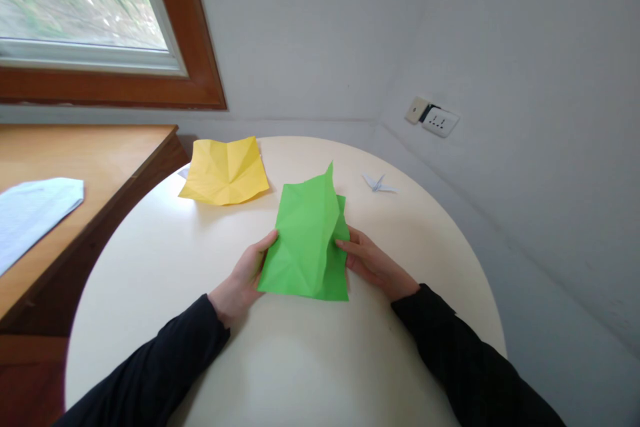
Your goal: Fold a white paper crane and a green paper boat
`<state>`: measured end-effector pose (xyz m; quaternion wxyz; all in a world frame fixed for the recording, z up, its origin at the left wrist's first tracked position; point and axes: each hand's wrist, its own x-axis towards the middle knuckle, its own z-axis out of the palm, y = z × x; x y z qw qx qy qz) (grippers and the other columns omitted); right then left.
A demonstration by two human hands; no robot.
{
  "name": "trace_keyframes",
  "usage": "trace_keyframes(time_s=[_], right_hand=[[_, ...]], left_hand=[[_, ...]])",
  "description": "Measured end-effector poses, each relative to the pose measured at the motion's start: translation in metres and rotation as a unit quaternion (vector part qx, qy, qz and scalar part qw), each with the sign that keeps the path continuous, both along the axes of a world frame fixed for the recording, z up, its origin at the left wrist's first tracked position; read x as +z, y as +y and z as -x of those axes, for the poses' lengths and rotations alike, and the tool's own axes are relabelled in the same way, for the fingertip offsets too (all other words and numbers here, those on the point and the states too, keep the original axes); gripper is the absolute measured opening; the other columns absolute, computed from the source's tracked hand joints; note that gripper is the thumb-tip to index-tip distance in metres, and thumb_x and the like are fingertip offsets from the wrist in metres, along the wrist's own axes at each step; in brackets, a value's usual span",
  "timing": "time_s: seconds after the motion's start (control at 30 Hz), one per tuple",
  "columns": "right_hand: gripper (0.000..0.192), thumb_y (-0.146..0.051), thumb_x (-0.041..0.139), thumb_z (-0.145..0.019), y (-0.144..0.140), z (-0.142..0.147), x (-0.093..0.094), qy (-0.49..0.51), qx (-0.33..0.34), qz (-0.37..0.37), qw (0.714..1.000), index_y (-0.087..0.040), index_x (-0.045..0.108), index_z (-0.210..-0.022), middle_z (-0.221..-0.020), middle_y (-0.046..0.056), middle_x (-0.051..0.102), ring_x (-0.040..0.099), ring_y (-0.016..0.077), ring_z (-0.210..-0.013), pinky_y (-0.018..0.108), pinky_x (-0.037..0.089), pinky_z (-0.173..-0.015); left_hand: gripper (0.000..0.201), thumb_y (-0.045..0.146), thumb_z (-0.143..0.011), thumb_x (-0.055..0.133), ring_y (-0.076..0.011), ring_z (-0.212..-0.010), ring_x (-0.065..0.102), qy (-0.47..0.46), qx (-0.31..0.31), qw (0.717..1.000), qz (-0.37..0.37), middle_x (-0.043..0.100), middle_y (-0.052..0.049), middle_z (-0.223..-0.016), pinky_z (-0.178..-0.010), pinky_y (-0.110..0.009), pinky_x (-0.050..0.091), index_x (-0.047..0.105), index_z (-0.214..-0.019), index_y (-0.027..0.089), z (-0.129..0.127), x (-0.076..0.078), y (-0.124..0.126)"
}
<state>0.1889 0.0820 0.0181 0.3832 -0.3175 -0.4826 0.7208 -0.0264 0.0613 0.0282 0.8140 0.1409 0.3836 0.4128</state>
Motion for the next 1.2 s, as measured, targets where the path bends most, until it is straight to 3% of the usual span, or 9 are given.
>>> trace_keyframes(time_s=[0.3, 0.5, 0.63, 0.73, 0.87, 0.93, 1.07, 1.13, 1.2], right_hand=[[0.056, -0.031, 0.075, -0.068, -0.001, -0.006, 0.010, -0.027, 0.089, 0.009, 0.996, -0.018, 0.053, -0.118, -0.114, 0.009, 0.066, 0.066, 0.0199, -0.097, 0.034, 0.053, -0.085], [0.056, -0.031, 0.074, -0.070, -0.001, -0.014, 0.019, -0.062, 0.166, 0.023, 0.984, -0.020, 0.053, -0.121, -0.114, 0.007, 0.065, 0.064, 0.0216, -0.102, 0.034, 0.052, -0.087], [0.067, -0.028, 0.072, -0.072, 0.005, -0.025, 0.017, -0.112, 0.132, 0.004, 0.985, -0.022, 0.044, -0.132, -0.106, 0.006, 0.068, 0.066, 0.0203, -0.093, 0.031, 0.055, -0.076], [0.070, -0.030, 0.072, -0.072, 0.011, -0.035, 0.013, -0.169, 0.095, -0.050, 0.980, -0.020, 0.041, -0.135, -0.091, 0.004, 0.070, 0.067, 0.0180, -0.078, 0.027, 0.055, -0.063], [0.065, -0.031, 0.071, -0.073, 0.016, -0.044, 0.011, -0.234, 0.095, -0.133, 0.958, -0.020, 0.047, -0.132, -0.083, 0.002, 0.068, 0.063, 0.0160, -0.071, 0.027, 0.052, -0.062], [0.061, -0.032, 0.070, -0.073, 0.018, -0.045, 0.012, -0.265, 0.095, -0.171, 0.944, -0.020, 0.051, -0.129, -0.078, 0.000, 0.066, 0.061, 0.0149, -0.068, 0.027, 0.050, -0.063], [0.048, -0.029, 0.067, -0.075, 0.019, -0.042, 0.011, -0.343, 0.025, -0.253, 0.904, -0.017, 0.057, -0.121, -0.069, -0.002, 0.060, 0.057, 0.0136, -0.064, 0.028, 0.049, -0.065], [0.043, -0.026, 0.064, -0.077, 0.019, -0.040, 0.008, -0.388, -0.028, -0.285, 0.876, -0.017, 0.059, -0.118, -0.072, -0.001, 0.060, 0.058, 0.0145, -0.067, 0.031, 0.049, -0.069], [0.042, -0.021, 0.061, -0.077, 0.019, -0.038, 0.004, -0.420, -0.080, -0.332, 0.841, -0.019, 0.058, -0.118, -0.082, 0.002, 0.064, 0.061, 0.0172, -0.076, 0.036, 0.050, -0.077]], left_hand=[[0.035, 0.038, -0.088, 0.045, -0.0187, -0.077, 0.067, -0.004, 0.076, 0.991, -0.114, 0.067, -0.007, -0.093, -0.072, -0.033, 0.052, 0.049, -0.119, 0.021, 0.019, 0.008, 0.013], [0.032, 0.041, -0.086, 0.047, -0.0195, -0.085, 0.064, 0.068, 0.094, 0.974, -0.192, 0.071, -0.006, -0.085, -0.080, -0.032, 0.047, 0.068, -0.086, 0.017, 0.037, 0.004, 0.025], [0.039, 0.043, -0.084, 0.050, -0.0263, -0.097, 0.061, 0.146, 0.026, 0.950, -0.274, 0.072, -0.010, -0.092, -0.089, -0.037, 0.043, 0.069, -0.065, 0.014, 0.043, 0.003, 0.027], [0.045, 0.048, -0.083, 0.050, -0.0301, -0.104, 0.060, 0.150, -0.022, 0.934, -0.323, 0.072, -0.010, -0.081, -0.098, -0.043, 0.038, 0.064, -0.055, 0.016, 0.047, 0.006, 0.026], [0.043, 0.050, -0.079, 0.058, -0.0270, -0.080, 0.068, 0.144, -0.154, 0.911, -0.355, 0.068, -0.007, -0.059, -0.102, -0.047, 0.035, 0.062, -0.051, 0.017, 0.051, 0.013, 0.021], [0.038, 0.048, -0.077, 0.062, -0.0255, -0.073, 0.068, 0.158, -0.256, 0.883, -0.361, 0.070, -0.008, -0.062, -0.098, -0.047, 0.040, 0.065, -0.055, 0.017, 0.051, 0.018, 0.017], [0.027, 0.044, -0.079, 0.061, -0.0246, -0.083, 0.067, 0.203, -0.432, 0.786, -0.392, 0.074, -0.011, -0.085, -0.090, -0.039, 0.046, 0.073, -0.078, 0.020, 0.051, 0.024, 0.013], [0.025, 0.041, -0.080, 0.060, -0.0244, -0.089, 0.066, 0.225, -0.442, 0.763, -0.414, 0.073, -0.011, -0.092, -0.088, -0.036, 0.048, 0.073, -0.090, 0.021, 0.049, 0.023, 0.013], [0.025, 0.038, -0.080, 0.061, -0.0244, -0.093, 0.066, 0.242, -0.382, 0.778, -0.436, 0.073, -0.011, -0.094, -0.088, -0.036, 0.048, 0.073, -0.092, 0.020, 0.045, 0.020, 0.012]])
